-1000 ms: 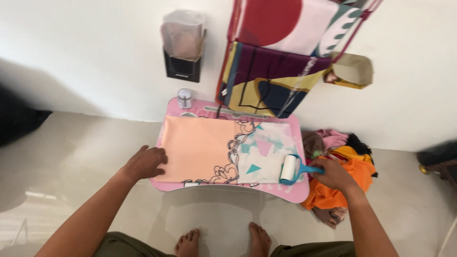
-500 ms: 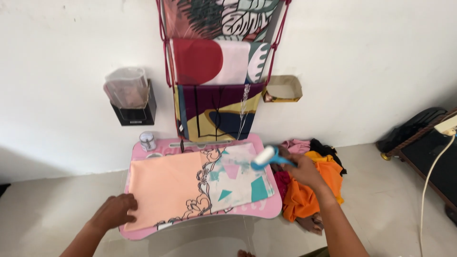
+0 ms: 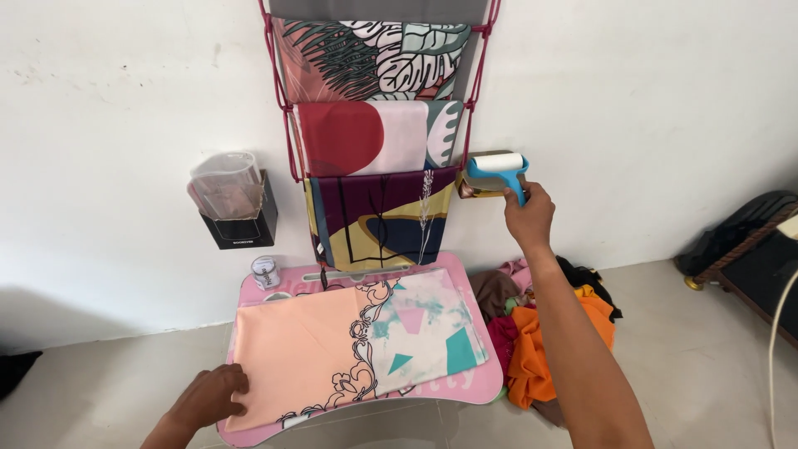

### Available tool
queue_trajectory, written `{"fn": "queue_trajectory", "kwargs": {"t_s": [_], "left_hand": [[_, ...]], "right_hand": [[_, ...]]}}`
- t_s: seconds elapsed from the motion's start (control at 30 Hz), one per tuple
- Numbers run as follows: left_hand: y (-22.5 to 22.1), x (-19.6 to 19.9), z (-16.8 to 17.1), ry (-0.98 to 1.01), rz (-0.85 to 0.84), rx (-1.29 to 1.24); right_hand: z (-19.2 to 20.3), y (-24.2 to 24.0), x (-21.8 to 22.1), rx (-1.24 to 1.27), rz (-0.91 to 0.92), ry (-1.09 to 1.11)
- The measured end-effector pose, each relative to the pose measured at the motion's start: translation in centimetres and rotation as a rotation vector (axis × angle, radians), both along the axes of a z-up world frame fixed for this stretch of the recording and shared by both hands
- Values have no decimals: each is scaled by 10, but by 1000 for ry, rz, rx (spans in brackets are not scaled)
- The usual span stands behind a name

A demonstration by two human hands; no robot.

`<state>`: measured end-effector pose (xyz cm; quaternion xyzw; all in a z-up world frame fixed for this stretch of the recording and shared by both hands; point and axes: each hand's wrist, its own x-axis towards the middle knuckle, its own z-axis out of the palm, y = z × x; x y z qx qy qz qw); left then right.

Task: Folding a piece of patterned fabric, cleaning it with a lint roller, and placing it into a plastic bag for packaging.

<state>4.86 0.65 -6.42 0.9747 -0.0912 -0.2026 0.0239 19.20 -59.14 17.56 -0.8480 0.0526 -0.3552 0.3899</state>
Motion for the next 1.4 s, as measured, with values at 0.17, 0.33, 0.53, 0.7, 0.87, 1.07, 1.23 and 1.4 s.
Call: {"fn": "queue_trajectory", "kwargs": {"t_s": [0.17, 0.33, 0.53, 0.7, 0.87, 1.07, 1.23, 1.4], "left_hand": [[2, -1, -2, -7, 11, -14], [-3, -5, 8, 14, 19, -1], [-3, -6, 6, -7, 21, -19], [-6, -8, 10, 24, 42, -8], [-7, -2, 16, 14, 7, -12], [-11, 5, 18, 109, 56, -6], [-12, 6, 16, 122, 48, -9], [-14, 10, 21, 122, 81, 14]], "right_hand": [[-11, 2, 1, 6, 13, 105], [-14, 4, -7, 18, 7, 150], [-17, 1, -13, 8, -2, 180], [-10, -9, 10, -176, -110, 8], [21, -2, 72, -476, -162, -65], [12, 1, 149, -430, -229, 165], [-8, -23, 187, -472, -305, 45], [-6, -31, 185, -472, -245, 38]]}}
